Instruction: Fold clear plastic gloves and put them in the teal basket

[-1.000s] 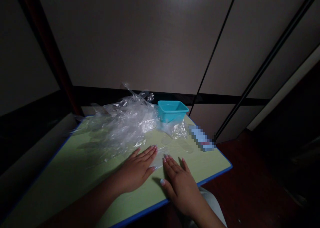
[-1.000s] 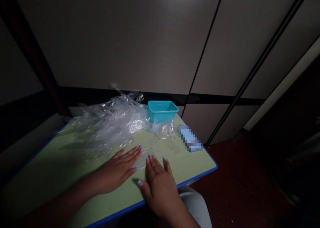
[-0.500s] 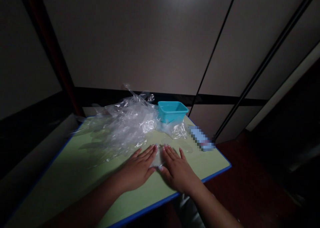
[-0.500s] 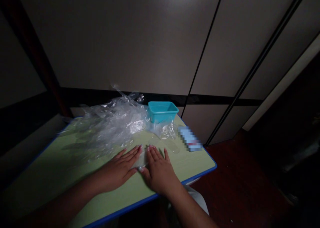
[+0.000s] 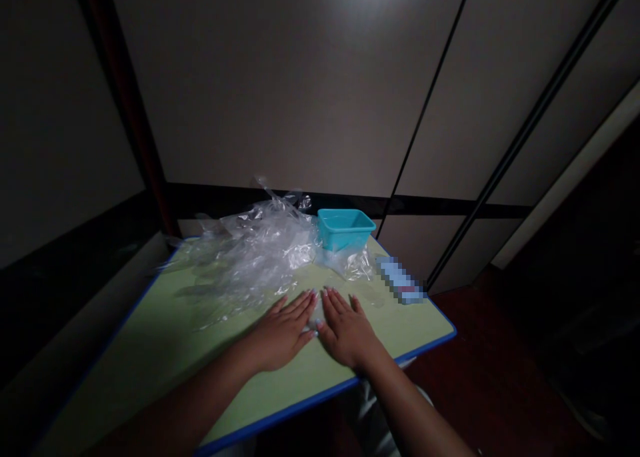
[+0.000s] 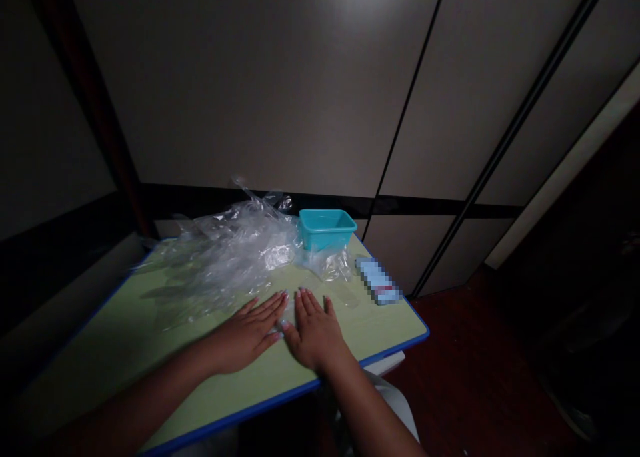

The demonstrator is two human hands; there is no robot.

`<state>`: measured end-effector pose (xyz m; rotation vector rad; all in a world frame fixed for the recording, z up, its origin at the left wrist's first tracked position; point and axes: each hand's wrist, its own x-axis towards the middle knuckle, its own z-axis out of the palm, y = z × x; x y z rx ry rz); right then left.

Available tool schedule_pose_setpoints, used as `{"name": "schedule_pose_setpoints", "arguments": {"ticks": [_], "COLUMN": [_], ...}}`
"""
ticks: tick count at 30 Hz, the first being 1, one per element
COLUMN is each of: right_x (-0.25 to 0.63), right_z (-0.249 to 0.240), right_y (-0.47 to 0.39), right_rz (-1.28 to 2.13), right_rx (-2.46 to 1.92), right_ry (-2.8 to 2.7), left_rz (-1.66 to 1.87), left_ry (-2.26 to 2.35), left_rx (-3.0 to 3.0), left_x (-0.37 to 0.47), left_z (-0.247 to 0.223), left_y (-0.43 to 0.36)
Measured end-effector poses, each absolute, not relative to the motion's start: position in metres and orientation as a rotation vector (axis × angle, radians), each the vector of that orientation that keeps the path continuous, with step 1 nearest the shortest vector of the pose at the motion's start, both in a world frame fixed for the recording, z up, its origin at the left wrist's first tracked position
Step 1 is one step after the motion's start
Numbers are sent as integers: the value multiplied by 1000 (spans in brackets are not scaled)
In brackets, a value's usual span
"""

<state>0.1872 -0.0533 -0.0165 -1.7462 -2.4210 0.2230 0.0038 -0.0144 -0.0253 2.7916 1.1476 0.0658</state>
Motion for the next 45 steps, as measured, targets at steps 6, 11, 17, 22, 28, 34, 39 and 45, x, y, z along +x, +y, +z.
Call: {"name": "schedule_pose_setpoints", "arguments": {"ticks": [6, 11, 17, 22, 28, 34, 39, 45], "right_x": [187, 189, 189, 191, 191, 190, 189, 188], "right_z": [-17, -18, -17, -16, -15, -16, -16, -14], "right_y": [-52, -51, -48, -47, -48, -48, -48, -49], "right_rz": [212, 262, 359, 420, 430, 400, 390, 408], "right_rx": [-1754, -1753, -1762, -1754, -1757, -1763, -1747, -1770], "right_ry": [-2417, -2411, -2372, -2348, -2328, -2356, -2356, -2355], "left_rz": [87, 202, 98, 56, 178, 222, 202, 227], "left_ry": [1145, 1285, 1365, 1366, 1484, 1689, 1829, 1899], "left_rx": [2713, 2608, 2703, 2681, 2558, 2496, 2454, 2490], "left_x": [3, 3, 15, 41, 60, 62, 54, 45], "left_z": [-19, 3, 11, 0, -14, -23, -23, -32], "left_y": [-12, -11, -38, -63, -74, -87, -99, -110]}}
